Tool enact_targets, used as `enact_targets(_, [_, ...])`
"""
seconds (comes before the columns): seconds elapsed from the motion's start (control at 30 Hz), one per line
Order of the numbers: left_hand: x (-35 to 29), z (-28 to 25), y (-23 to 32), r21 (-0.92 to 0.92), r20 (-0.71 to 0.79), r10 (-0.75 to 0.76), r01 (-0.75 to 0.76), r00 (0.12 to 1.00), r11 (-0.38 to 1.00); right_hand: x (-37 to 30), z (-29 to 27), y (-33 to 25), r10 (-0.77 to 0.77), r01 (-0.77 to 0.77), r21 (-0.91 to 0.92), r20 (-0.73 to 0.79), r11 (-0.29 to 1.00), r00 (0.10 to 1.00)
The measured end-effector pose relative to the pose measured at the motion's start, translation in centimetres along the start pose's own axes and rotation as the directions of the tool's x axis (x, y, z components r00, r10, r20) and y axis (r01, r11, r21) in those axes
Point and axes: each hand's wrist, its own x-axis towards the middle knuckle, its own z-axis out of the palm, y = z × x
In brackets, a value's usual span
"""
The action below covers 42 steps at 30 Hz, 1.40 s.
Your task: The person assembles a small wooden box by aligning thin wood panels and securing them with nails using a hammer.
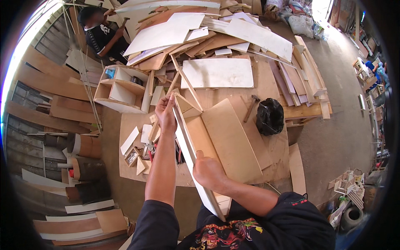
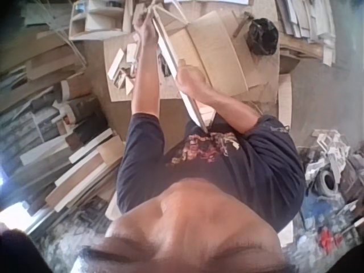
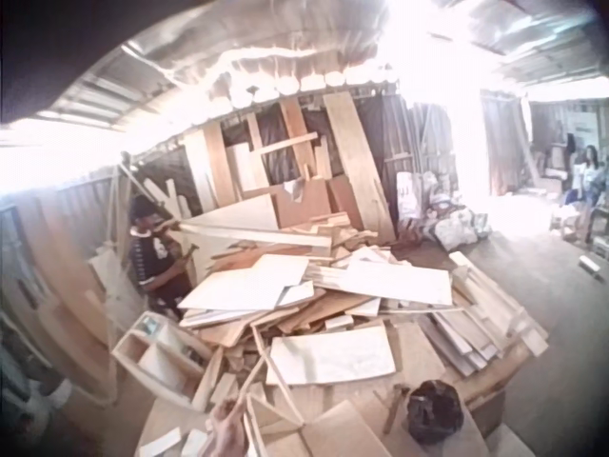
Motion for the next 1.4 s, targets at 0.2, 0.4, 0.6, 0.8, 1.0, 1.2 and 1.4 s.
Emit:
enact_targets(0.2, [-6.3,-1.0,1.3,0.680,-0.149,0.200,-0.046,0.968,0.732,1.4,3.3,-0.2,-0.104,0.093,0.098,0.119,0.991,0.987])
enact_targets(0.4, [-13.5,-4.0,4.5,0.914,-0.108,-0.145,0.155,0.984,0.374,2.3,7.3,-1.1,-0.138,0.126,0.061,0.288,0.990,0.948])
enact_targets(0.6, [-16.6,-9.7,5.0,0.931,-0.207,-0.179,0.250,0.962,0.267,2.6,1.8,3.4,-0.232,0.206,0.164,0.157,0.965,0.960])
enact_targets(0.8, [-18.0,-12.8,2.4,0.930,-0.076,-0.027,0.081,0.997,0.360,11.6,-6.3,18.7,0.124,-0.063,0.143,-0.475,0.988,0.871])
enact_targets(1.0, [-18.6,-13.0,2.8,0.916,-0.107,0.005,0.097,0.994,0.389,20.0,-0.5,24.1,0.200,-0.196,0.064,-0.074,0.979,0.977])
enact_targets(1.2, [-18.6,-12.1,3.7,0.920,-0.207,-0.013,0.199,0.978,0.337,28.4,3.9,22.8,-0.113,0.066,0.264,0.167,0.962,0.979])
enact_targets(1.4, [-18.6,-11.6,3.6,0.917,-0.241,0.004,0.226,0.971,0.329,29.6,4.9,23.8,0.034,-0.085,0.350,0.150,0.933,0.988])
